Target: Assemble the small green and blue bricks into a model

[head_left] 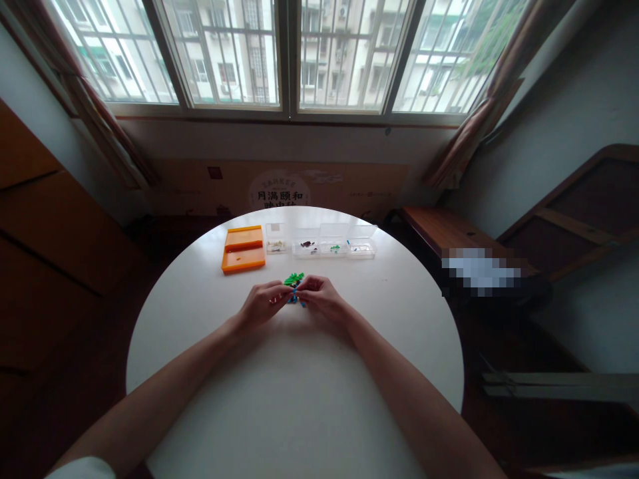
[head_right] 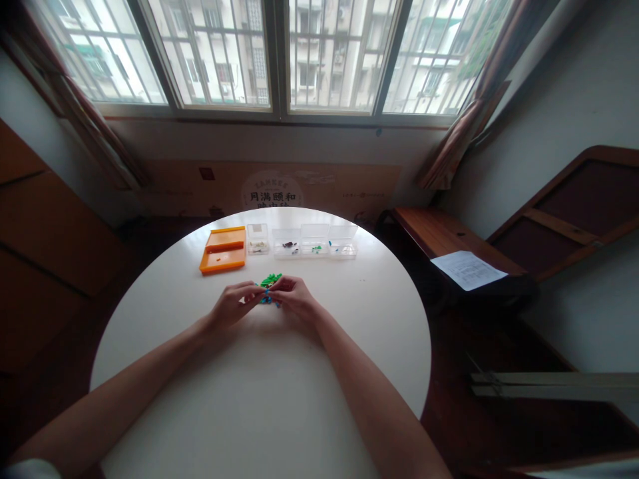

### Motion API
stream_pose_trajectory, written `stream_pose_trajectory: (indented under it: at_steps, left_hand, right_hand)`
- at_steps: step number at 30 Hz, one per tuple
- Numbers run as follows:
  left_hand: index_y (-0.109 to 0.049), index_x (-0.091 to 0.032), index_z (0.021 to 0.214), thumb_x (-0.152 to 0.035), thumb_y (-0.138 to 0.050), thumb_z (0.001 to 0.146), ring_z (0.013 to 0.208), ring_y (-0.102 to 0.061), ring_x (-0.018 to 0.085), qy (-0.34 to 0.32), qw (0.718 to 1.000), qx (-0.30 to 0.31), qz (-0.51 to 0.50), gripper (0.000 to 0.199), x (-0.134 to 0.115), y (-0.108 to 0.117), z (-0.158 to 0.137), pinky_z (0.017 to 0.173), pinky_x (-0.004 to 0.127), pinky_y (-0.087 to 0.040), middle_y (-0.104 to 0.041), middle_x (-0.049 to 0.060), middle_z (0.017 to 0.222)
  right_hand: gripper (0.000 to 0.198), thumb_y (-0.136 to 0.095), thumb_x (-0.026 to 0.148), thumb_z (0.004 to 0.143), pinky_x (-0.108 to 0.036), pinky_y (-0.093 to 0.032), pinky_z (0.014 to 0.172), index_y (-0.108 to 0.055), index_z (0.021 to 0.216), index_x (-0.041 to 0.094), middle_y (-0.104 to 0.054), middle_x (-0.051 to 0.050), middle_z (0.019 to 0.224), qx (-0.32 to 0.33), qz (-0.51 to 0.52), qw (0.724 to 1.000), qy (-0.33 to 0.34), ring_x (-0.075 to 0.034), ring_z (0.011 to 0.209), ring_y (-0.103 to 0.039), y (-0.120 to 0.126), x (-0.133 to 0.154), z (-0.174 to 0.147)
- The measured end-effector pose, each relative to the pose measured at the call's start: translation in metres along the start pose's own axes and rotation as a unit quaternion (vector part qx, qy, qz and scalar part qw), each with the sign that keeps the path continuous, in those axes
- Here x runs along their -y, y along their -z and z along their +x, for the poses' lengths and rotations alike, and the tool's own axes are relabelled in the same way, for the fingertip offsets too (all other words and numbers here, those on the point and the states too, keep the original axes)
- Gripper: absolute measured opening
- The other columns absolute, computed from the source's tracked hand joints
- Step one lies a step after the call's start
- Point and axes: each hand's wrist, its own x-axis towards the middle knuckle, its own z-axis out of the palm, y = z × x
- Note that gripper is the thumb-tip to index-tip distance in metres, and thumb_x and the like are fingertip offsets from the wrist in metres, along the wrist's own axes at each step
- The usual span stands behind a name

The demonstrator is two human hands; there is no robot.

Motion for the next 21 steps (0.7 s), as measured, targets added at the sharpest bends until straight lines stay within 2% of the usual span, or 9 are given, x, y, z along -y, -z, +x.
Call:
stream_pose_trajectory:
  at_steps: [21]
  left_hand:
    - [-0.067,-0.016,0.089,-0.027,-0.055,0.086,0.054,-0.051,0.007,0.006,1.000,0.002,-0.007,0.016,0.0003,-0.0005,-0.0002,0.053,0.018,-0.042,-0.060,0.002,0.070]
  right_hand:
    - [0.030,-0.081,0.034,0.055,-0.023,-0.041,0.049,-0.064,0.068,0.014,-0.062,-0.001,0.061,0.007,0.001,1.000,-0.005,-0.010,0.051,-0.054,-0.0009,0.0021,-0.0006]
